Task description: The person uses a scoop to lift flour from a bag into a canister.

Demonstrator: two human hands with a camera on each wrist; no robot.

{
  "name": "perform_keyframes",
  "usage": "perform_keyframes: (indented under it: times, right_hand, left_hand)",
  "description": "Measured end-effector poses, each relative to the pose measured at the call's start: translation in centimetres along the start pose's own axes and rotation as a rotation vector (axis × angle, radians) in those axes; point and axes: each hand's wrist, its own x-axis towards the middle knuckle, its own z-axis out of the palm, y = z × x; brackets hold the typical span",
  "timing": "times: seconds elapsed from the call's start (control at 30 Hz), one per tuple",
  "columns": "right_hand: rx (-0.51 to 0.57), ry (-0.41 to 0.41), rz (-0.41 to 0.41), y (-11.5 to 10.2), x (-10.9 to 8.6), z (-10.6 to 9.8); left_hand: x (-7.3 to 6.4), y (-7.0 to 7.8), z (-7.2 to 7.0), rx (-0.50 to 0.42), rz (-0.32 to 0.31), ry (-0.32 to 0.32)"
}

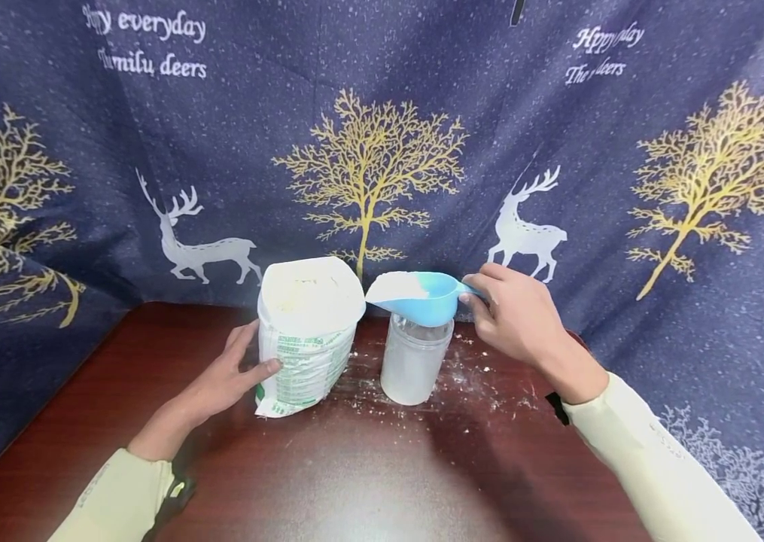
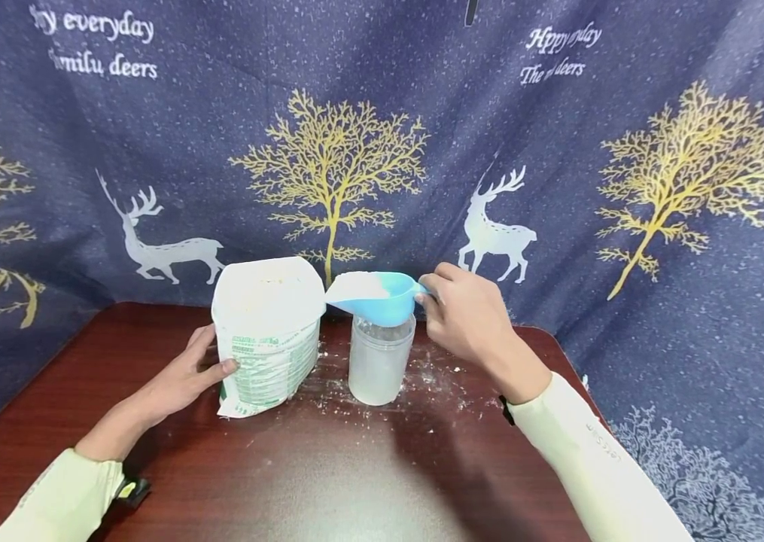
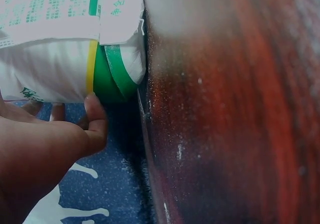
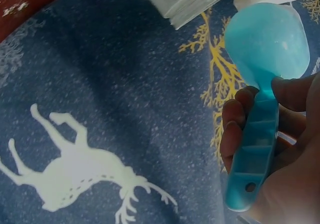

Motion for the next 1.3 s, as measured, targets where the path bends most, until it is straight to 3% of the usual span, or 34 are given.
perform_keyframes:
  times: [0.4, 0.83, 1.3]
  right_hand:
    - [-0.029, 0.045, -0.032, 1.8, -1.8, -0.9]
    - [-0.062, 0.0, -0.059, 3.8, -3.1, -1.9]
    - [-0.089, -0.046, -0.099, 4.6, -3.2, -3.1]
  left_hand:
    - [-0.1, -0.1, 0.1, -0.01, 0.004, -0.002]
    - [-0.1, 0.2, 0.1, -0.016, 0.008, -0.001]
    - [-0.1, 0.1, 0.1, -0.014, 0.002, -0.002]
